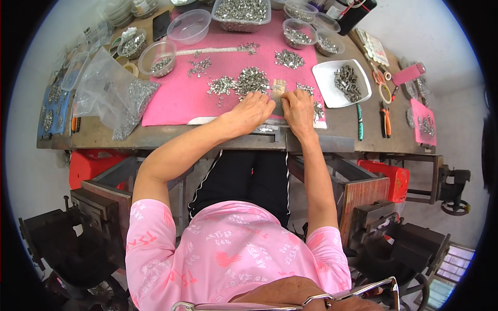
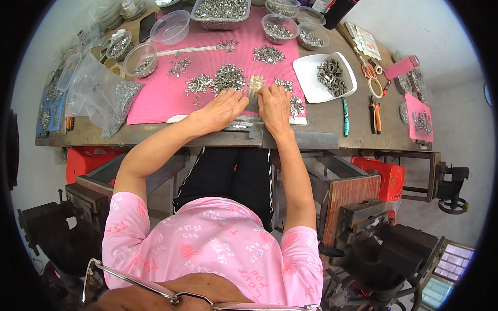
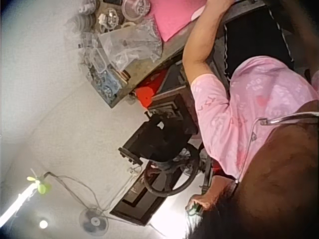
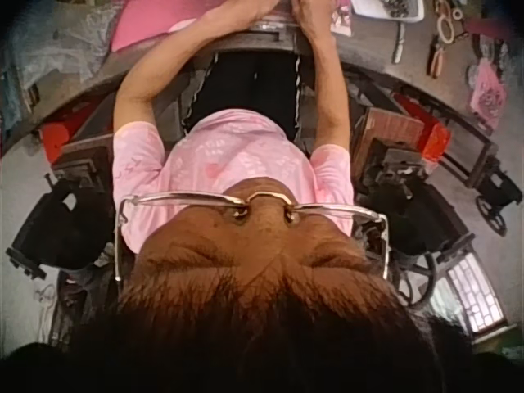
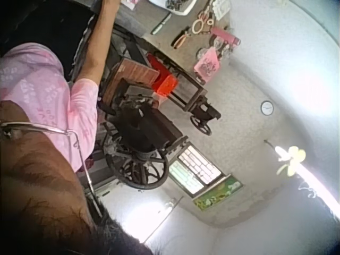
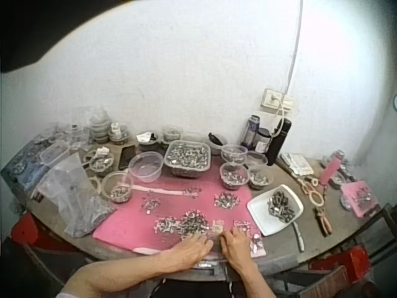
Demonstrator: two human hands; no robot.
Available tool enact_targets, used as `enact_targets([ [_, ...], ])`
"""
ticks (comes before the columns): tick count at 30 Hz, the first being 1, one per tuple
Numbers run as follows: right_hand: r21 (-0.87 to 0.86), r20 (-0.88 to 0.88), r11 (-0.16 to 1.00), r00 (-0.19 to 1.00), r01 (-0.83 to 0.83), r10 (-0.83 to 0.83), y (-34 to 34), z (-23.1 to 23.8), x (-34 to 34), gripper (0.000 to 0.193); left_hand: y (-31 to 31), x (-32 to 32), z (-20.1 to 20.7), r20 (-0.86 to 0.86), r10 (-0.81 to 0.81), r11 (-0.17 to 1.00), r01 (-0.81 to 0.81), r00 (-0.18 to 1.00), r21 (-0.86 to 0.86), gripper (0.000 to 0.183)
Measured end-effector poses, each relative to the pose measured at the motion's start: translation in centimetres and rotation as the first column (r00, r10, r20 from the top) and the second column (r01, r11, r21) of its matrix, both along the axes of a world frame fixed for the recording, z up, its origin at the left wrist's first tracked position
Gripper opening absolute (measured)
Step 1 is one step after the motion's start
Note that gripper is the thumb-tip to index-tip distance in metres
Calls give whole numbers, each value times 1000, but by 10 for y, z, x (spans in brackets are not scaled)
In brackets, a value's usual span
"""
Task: The person sets aside a phone, picks up small metal pieces from the table, and inserts them into a metal track fixture by hand.
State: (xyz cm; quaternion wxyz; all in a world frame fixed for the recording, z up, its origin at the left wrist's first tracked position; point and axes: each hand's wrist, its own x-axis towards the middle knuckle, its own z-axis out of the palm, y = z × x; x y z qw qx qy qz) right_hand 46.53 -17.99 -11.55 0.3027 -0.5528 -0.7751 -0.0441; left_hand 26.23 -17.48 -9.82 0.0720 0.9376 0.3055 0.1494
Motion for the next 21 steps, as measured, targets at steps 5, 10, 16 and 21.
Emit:
enact_targets([
  [5,0,-2,999,999,-44,44,4,-1,1,9,-1,-7,0,269,-5,992,40,963,-124,21],
  [10,-63,-24,995,997,-81,79,-1,6,4,9,-38,-22,7,583,286,882,28,761,-470,19],
  [16,-112,-95,981,984,-161,151,2,7,10,7,-59,-23,1,587,373,878,-69,719,-473,20],
  [21,-158,-329,964,932,-212,151,-2,9,13,6,-60,-21,-1,593,331,901,-60,734,-429,23],
])
